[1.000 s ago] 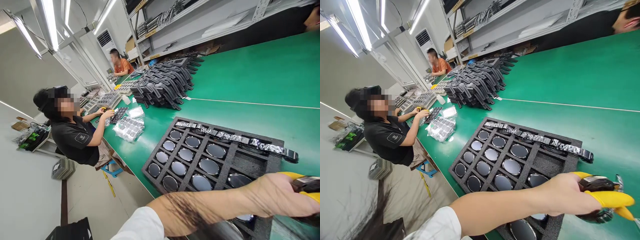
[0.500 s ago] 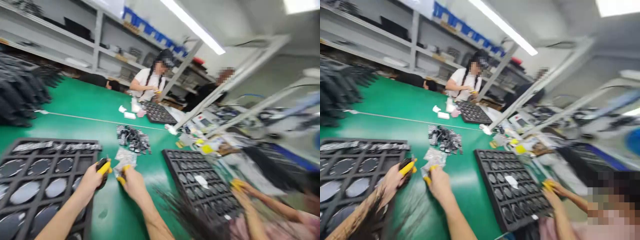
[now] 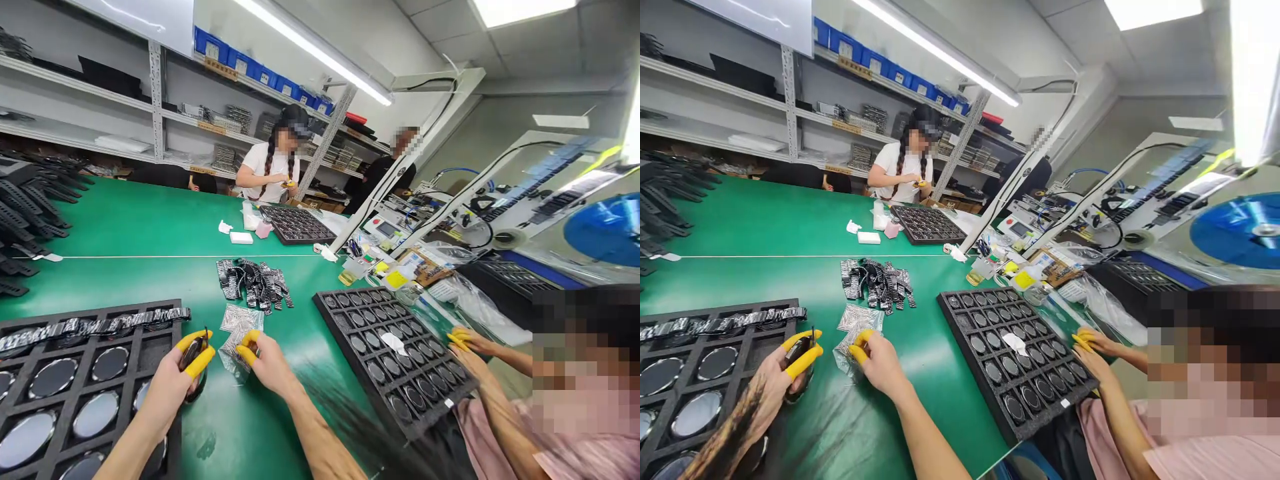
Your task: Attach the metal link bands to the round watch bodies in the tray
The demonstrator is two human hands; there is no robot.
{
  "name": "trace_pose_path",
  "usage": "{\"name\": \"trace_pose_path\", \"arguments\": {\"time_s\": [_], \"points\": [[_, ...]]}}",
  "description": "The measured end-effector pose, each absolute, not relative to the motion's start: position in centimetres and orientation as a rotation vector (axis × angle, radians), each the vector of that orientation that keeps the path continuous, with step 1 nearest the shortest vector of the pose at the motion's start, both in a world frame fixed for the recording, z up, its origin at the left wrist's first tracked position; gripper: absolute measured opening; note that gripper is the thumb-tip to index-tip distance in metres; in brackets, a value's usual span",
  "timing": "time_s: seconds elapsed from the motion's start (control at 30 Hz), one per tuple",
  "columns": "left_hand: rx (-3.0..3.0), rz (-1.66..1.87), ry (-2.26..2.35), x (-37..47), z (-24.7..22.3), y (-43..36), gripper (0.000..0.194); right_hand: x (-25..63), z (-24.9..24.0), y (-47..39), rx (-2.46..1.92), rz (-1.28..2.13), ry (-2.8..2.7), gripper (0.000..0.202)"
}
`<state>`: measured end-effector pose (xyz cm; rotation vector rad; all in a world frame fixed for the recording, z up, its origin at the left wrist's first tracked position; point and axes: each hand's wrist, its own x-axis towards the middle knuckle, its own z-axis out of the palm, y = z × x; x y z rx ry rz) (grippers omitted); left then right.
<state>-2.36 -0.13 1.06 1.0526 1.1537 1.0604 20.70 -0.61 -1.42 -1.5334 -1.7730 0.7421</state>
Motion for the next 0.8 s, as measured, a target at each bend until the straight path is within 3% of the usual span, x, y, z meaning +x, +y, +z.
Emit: {"name": "trace_pose_path", "arguments": {"time_s": [0.13,0.37,0.63,0.8], "points": [[1.320,1.096,1.197,-2.4,1.9,-0.5,0.045,20.5,-1.5,-0.7,-1.376,0.945,-1.628,0.022],[1.807,1.066,1.242,-2.1,1.2,-0.9,0.038,20.7,-1.4,-0.7,-1.303,0.921,-1.496,0.024],[2.033,0.959,1.190,-1.8,0.8,-1.8,0.052,19.0,-0.1,-2.2,-1.137,1.469,-1.023,0.049],[2.044,0.963,1.256,-1.8,0.6,-1.8,0.054,17.7,0.5,-3.1,-0.997,1.554,-0.883,0.052]]}}
